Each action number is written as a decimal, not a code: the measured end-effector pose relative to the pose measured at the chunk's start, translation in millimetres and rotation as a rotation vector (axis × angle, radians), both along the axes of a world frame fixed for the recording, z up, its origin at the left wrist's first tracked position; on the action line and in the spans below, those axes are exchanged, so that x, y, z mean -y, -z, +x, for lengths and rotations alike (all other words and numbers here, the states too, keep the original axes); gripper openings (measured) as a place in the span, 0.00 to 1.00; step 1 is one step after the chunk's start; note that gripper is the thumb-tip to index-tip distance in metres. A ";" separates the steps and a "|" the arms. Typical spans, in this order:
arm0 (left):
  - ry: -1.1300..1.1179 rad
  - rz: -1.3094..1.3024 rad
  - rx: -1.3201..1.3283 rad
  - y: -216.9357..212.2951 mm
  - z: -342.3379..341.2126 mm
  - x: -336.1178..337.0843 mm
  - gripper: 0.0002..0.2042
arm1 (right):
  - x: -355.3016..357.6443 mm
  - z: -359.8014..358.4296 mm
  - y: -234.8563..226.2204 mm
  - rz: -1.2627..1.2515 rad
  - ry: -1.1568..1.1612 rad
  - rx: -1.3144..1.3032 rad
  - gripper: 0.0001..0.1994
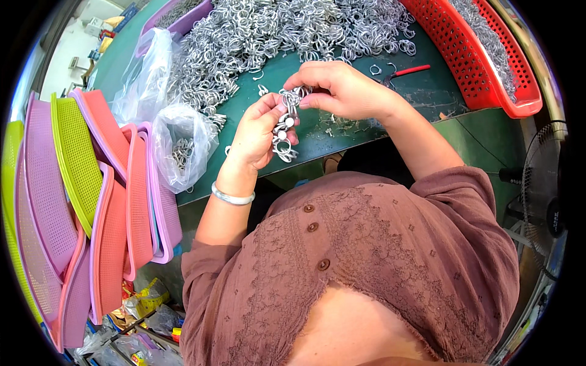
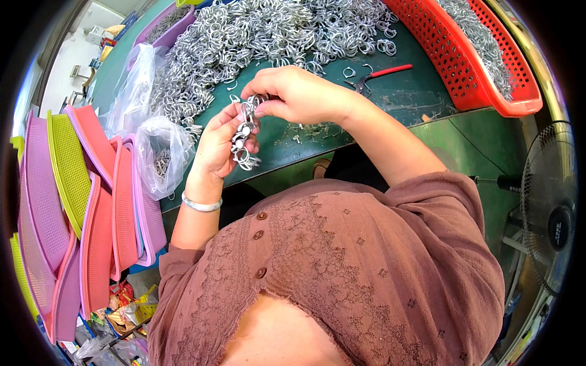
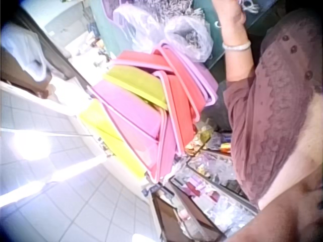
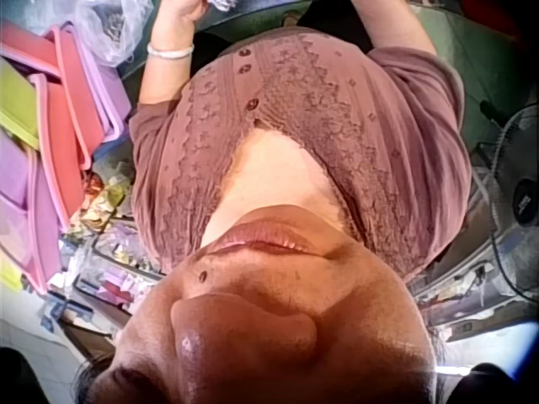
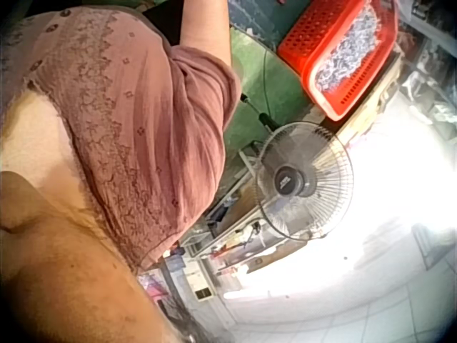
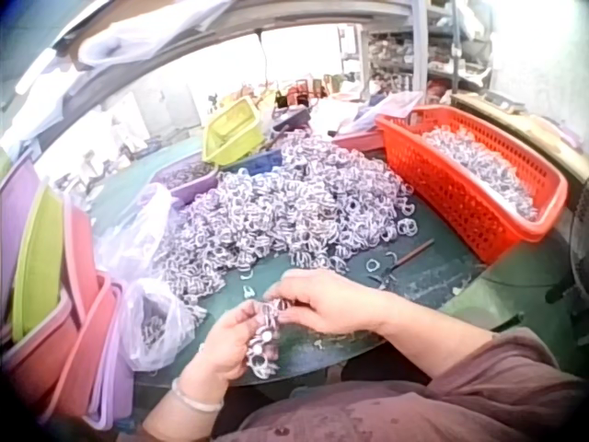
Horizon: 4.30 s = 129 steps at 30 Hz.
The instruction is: The person joins small metal links together by hand to form a chain.
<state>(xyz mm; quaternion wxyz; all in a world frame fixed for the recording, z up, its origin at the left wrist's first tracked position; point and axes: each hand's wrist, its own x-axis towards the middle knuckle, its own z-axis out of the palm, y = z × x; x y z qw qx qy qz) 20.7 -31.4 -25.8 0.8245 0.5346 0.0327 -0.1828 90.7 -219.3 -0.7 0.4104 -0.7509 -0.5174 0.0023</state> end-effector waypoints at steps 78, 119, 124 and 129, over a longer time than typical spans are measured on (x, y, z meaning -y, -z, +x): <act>-0.248 0.162 0.142 -7.9 -13.9 19.9 0.07 | -27.3 -25.5 31.3 0.410 0.194 -0.980 0.07; -0.096 0.561 0.073 -24.3 -10.4 6.8 0.06 | -12.0 -8.3 8.7 0.050 -0.043 -0.033 0.10; -0.175 0.399 0.122 -20.2 -11.4 9.5 0.08 | -13.9 -7.9 17.9 0.179 0.045 -0.183 0.07; -0.185 0.238 0.192 -5.1 -14.0 9.9 0.07 | -16.2 -8.9 24.7 0.390 0.023 -0.634 0.06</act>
